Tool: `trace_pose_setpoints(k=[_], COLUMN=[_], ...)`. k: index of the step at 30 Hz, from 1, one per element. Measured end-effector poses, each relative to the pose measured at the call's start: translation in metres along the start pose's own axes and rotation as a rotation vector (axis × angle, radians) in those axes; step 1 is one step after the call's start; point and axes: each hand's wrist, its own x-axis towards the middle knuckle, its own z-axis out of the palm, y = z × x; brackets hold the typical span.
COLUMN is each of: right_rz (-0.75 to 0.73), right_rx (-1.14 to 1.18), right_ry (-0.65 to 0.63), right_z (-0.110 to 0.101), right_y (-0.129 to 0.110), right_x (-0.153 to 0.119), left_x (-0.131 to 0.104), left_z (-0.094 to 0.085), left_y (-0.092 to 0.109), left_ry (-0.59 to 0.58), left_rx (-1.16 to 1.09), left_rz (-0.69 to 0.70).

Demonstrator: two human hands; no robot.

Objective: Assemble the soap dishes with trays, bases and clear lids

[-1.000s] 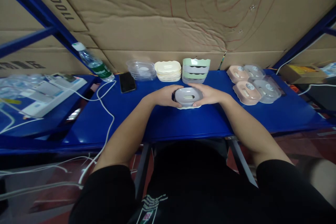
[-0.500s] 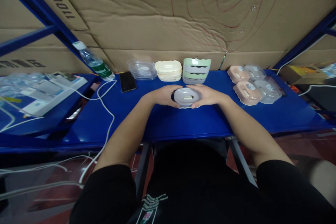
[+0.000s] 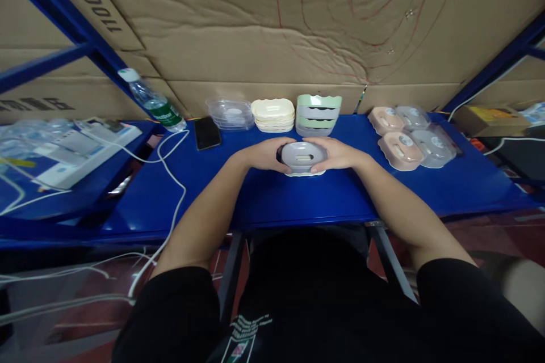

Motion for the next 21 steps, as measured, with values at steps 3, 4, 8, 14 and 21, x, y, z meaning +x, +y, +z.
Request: trace_pose_setpoints(k=[3,4,8,14,21], right_rz=[-0.014,-0.015,-0.011,0.030,0.071], right_rx=[-0.015,-0.018,-0.032,-0.069,-0.096], right_ry=[0.006,0.006,-0.003,-0.039,-0.076], right_z=[0.0006,0.0009,0.0011,0.0014,0.0046], right_y=[0.0012,0.0015,0.0022,-0.0003,0.0004], right_x=[-0.0005,-0.0005,-0.0004,-0.0007,0.0005], left_x=[0.0001,0.0001,0.0000,0.0010,0.0011], left_z=[0.0003,0.0002,-0.0007,0.0000,0.0018], left_y=[0.0003,0.0004,-0.0003,0.0007,0.0015], left_ry=[0.007,0.006,-0.007,-0.033,-0.021], left_rx=[-0.003,-0.006,0.007,0.103,0.196], left_rz=[-0.013,-0.015,-0.011,-0.032,-0.055])
